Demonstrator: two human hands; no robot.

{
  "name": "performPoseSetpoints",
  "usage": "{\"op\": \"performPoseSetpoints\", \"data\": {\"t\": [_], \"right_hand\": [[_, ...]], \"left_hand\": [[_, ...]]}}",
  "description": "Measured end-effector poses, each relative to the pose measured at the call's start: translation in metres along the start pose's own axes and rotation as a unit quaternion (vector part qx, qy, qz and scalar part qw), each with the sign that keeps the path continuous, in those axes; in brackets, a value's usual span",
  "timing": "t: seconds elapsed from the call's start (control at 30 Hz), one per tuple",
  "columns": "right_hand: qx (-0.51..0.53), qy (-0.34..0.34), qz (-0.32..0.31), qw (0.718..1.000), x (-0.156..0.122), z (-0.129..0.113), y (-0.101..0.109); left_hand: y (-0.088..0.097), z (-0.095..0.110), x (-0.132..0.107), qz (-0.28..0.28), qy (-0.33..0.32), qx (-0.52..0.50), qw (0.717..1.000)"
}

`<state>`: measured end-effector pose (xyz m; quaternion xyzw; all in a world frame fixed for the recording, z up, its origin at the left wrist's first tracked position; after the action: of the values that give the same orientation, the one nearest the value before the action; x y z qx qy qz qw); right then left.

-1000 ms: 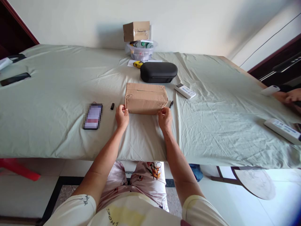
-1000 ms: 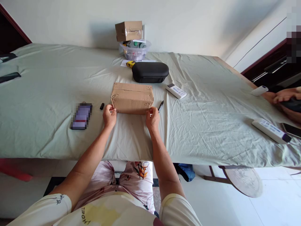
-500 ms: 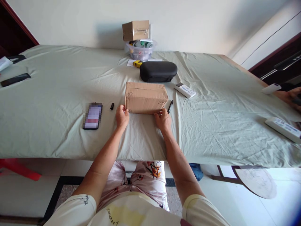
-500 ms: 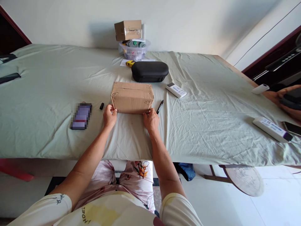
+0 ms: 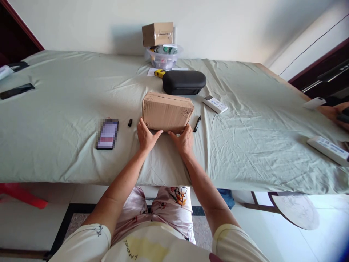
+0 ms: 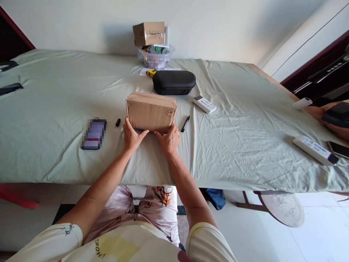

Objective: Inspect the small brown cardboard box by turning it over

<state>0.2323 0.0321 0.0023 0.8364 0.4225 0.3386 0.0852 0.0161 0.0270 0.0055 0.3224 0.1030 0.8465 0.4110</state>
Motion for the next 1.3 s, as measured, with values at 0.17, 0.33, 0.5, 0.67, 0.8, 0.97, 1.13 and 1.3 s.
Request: {"op": "performPoseSetpoints", "data": {"t": [0.17,0.33,0.5,0.67,0.8,0.97,1.13,1.3], "right_hand": [[-0.031,-0.028,0.009,0.999,-0.005,-0.007,-0.003],[-0.025,-0.033,0.016,0.999,-0.002,-0.003,-0.003],[0.023,-0.025,-0.001,0.999,0.008,0.002,0.004],[0.124,-0.051,-0.093,0.987,0.008,-0.005,0.010],[0.192,-0.048,-0.178,0.964,0.001,-0.020,0.012],[0.305,-0.098,-0.228,0.920,-0.005,-0.033,0.008],[0.364,-0.187,-0.203,0.889,-0.008,-0.033,-0.002],[0.402,-0.227,-0.235,0.855,-0.016,-0.036,-0.010]], "left_hand": [[-0.003,0.010,-0.005,0.022,0.007,0.023,0.999],[-0.004,0.009,-0.006,0.017,0.010,0.020,1.000],[-0.002,-0.006,0.002,0.033,0.009,-0.057,0.998],[0.009,-0.019,0.019,0.123,0.031,-0.146,0.981],[0.023,-0.018,0.030,0.165,0.028,-0.202,0.965],[0.028,-0.013,0.030,0.131,0.021,-0.226,0.965],[-0.003,-0.021,0.015,-0.003,0.143,-0.251,0.957],[-0.028,-0.007,-0.002,-0.150,0.106,-0.326,0.927]]}}
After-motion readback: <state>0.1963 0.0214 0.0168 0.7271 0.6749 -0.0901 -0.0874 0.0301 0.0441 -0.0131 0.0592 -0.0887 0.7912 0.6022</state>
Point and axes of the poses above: each hand's wrist, its own x-axis towards the middle knuckle, its own y-axis out of the back of the hand, z = x × y, the point moved 4 cm from there along x, towards the middle knuckle, and after that the axes turned 9 degrees about z, right-handed, at the moved point
